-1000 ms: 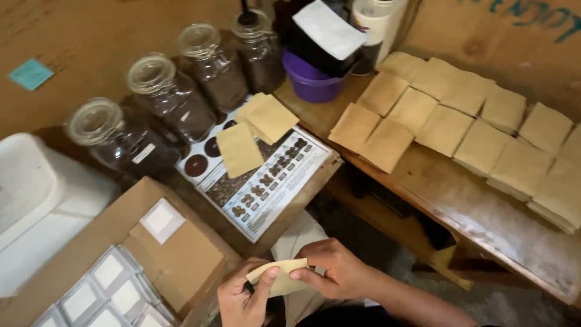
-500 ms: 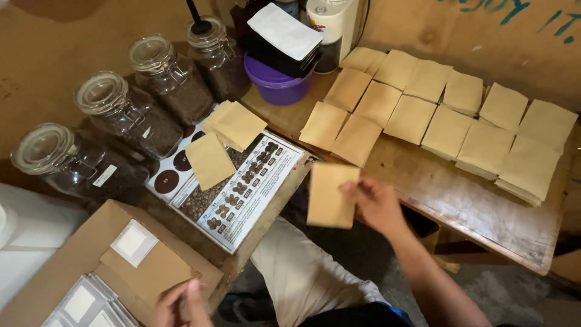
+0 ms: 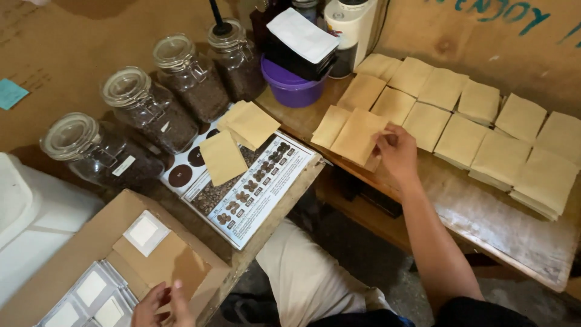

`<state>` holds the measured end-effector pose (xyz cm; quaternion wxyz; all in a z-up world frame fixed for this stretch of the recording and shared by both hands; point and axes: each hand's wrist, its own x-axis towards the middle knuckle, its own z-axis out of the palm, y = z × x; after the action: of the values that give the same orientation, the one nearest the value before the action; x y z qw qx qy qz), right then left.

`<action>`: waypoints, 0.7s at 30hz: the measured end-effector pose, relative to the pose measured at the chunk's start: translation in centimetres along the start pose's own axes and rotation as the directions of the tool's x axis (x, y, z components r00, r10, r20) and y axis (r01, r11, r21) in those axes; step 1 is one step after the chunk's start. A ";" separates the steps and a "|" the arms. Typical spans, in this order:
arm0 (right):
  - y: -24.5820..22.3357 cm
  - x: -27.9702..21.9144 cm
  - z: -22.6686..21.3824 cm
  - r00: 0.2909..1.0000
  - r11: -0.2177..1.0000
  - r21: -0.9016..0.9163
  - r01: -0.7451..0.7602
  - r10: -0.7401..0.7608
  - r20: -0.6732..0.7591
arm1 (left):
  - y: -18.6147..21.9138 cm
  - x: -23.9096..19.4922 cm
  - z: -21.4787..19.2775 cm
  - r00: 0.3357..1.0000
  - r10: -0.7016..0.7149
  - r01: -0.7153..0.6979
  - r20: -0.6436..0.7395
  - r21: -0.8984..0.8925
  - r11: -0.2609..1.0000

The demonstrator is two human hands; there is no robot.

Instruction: The person folds small paper packets by hand, placing each one into a box alongside existing white squares.

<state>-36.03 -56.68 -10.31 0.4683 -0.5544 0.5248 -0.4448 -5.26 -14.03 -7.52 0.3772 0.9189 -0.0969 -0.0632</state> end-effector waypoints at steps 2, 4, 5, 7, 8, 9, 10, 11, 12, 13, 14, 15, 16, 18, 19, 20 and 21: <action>-0.1 1.6 1.4 1.000 1.000 0.011 -0.010 0.010 0.015 | 2.1 -1.1 -0.9 1.000 0.010 -0.011 0.013 0.047 0.999; 0.2 3.2 2.7 0.999 1.000 0.023 -0.018 0.017 0.027 | 2.4 -0.9 -0.9 0.999 0.022 -0.025 0.027 0.092 0.996; 0.5 3.9 3.4 1.000 0.999 0.046 -0.012 0.011 0.023 | 1.6 -0.2 -0.5 0.999 -0.016 0.010 0.048 0.115 0.993; 0.1 4.3 4.3 1.000 0.998 0.068 -0.012 0.011 0.019 | 0.8 -0.3 0.0 0.996 -0.056 0.046 0.070 0.144 0.989; -0.7 4.1 4.7 0.999 1.000 -0.014 -0.028 0.029 0.032 | 0.7 -1.3 0.1 0.991 0.123 -0.119 -0.046 0.078 0.990; -1.4 3.9 5.1 0.998 0.995 -0.095 -0.044 0.048 0.044 | 0.6 -2.2 0.2 0.942 0.288 -0.287 -0.174 0.034 0.957; -0.9 4.2 5.2 0.998 0.994 -0.098 -0.048 0.052 0.047 | 0.5 -2.3 0.3 0.943 0.285 -0.282 -0.171 0.037 0.959; -0.4 4.6 5.3 0.998 0.983 -0.178 -0.034 0.042 0.039 | 0.3 -2.3 0.4 0.919 0.336 -0.335 -0.205 0.044 0.941; 0.1 5.0 5.6 0.999 0.966 -0.257 -0.018 0.028 0.035 | 0.2 -2.4 0.5 0.891 0.386 -0.385 -0.241 0.051 0.921; -0.3 4.7 5.7 0.999 0.966 -0.259 -0.020 0.031 0.040 | 0.3 -2.4 0.4 0.892 0.381 -0.380 -0.242 0.054 0.923; -0.7 4.5 5.9 1.000 0.956 -0.292 -0.022 0.027 0.013 | 0.5 -2.5 0.4 0.891 0.381 -0.379 -0.245 0.060 0.924; -1.1 4.2 6.0 1.000 0.945 -0.326 -0.025 0.022 -0.013 | 0.7 -2.6 0.3 0.891 0.382 -0.378 -0.248 0.065 0.924; -0.4 4.7 6.0 1.000 0.945 -0.326 -0.025 0.023 -0.010 | 0.7 -2.5 0.3 0.891 0.380 -0.376 -0.249 0.066 0.924; 1.1 5.7 5.9 0.994 0.851 -0.522 0.061 -0.098 -0.043 | 0.7 -2.4 0.2 0.873 0.412 -0.412 -0.261 0.060 0.909; 1.1 5.4 5.9 0.994 0.851 -0.522 0.061 -0.097 -0.043 | 0.8 -2.5 0.1 0.873 0.412 -0.411 -0.261 0.061 0.909; 1.0 5.3 6.0 0.982 0.806 -0.576 0.134 -0.185 -0.030 | 0.9 -2.4 0.1 0.894 0.382 -0.370 -0.233 0.094 0.924; 1.0 5.2 6.0 0.963 0.752 -0.627 0.204 -0.270 -0.012 | 1.1 -2.4 0.1 0.914 0.350 -0.329 -0.207 0.127 0.936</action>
<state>-29.97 -61.54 -12.26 0.1725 -0.7159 0.5901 -0.3309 -7.78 -14.28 -6.70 0.3494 0.9052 -0.2143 0.1128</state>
